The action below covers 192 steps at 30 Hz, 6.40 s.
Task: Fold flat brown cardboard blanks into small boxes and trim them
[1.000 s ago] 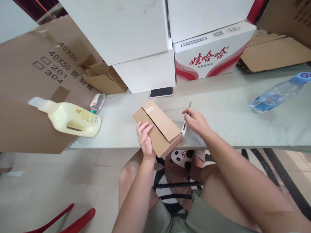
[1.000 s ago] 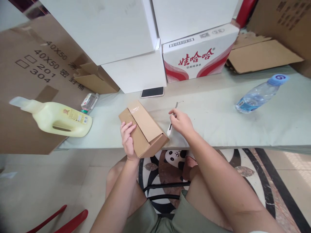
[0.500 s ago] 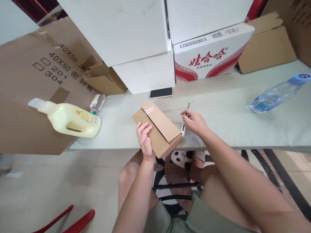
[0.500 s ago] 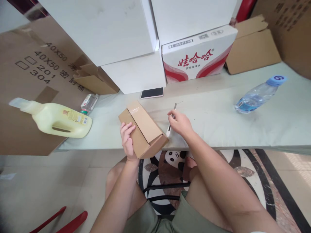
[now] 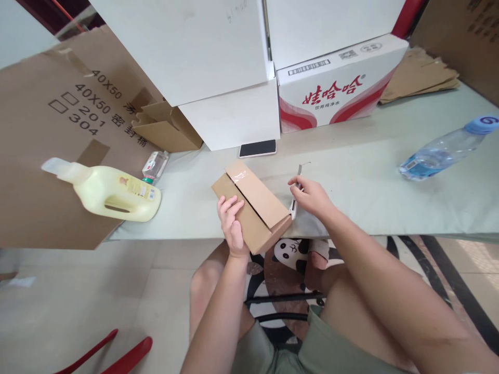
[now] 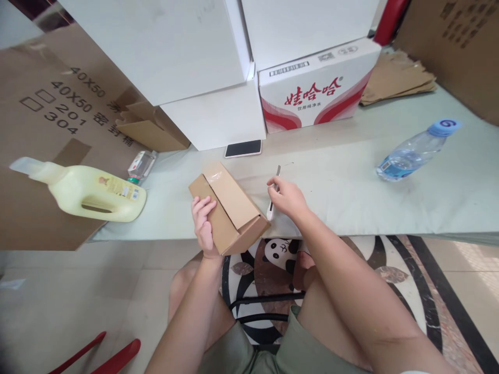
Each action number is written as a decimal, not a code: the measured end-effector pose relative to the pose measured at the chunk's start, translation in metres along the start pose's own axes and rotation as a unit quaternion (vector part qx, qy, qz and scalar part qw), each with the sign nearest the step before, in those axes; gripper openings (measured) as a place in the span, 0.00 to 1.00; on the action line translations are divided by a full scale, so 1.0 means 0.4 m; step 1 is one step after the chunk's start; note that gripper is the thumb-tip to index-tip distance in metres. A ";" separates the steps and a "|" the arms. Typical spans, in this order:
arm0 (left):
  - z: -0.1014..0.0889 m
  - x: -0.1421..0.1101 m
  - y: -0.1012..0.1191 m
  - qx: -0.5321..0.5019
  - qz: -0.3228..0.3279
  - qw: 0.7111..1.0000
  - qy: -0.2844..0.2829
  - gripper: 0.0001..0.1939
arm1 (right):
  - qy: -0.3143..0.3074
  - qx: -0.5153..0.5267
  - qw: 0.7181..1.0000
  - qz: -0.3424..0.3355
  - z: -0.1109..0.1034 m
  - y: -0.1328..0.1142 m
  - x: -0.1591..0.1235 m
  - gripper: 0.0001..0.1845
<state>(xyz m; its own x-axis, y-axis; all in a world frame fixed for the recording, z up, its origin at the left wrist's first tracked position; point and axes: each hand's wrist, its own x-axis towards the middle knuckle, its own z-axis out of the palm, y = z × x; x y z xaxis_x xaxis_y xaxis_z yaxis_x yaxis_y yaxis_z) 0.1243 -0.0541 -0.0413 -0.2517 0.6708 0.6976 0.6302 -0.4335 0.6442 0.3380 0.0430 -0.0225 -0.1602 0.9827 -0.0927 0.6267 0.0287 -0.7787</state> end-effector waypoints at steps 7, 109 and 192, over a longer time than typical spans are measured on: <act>0.003 -0.001 -0.002 -0.007 0.010 1.000 0.007 0.24 | -0.012 -0.014 1.000 0.000 0.005 -0.002 0.002 0.17; 0.044 -0.032 0.033 0.080 0.065 0.995 0.008 0.24 | 0.008 -0.126 0.992 -0.026 -0.010 -0.012 0.045 0.28; 0.042 -0.044 0.027 0.055 0.053 0.997 0.034 0.22 | -0.231 0.078 0.966 -0.089 0.011 -0.020 0.041 0.20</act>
<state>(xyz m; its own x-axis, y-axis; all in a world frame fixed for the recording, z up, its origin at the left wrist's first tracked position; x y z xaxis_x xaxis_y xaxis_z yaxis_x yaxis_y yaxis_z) 0.1477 -0.0605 -0.0518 -0.2256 0.5812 0.7819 0.7313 -0.4292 0.5300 0.3270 0.0582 -0.0208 -0.6009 0.7769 -0.1882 0.4415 0.1264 -0.8883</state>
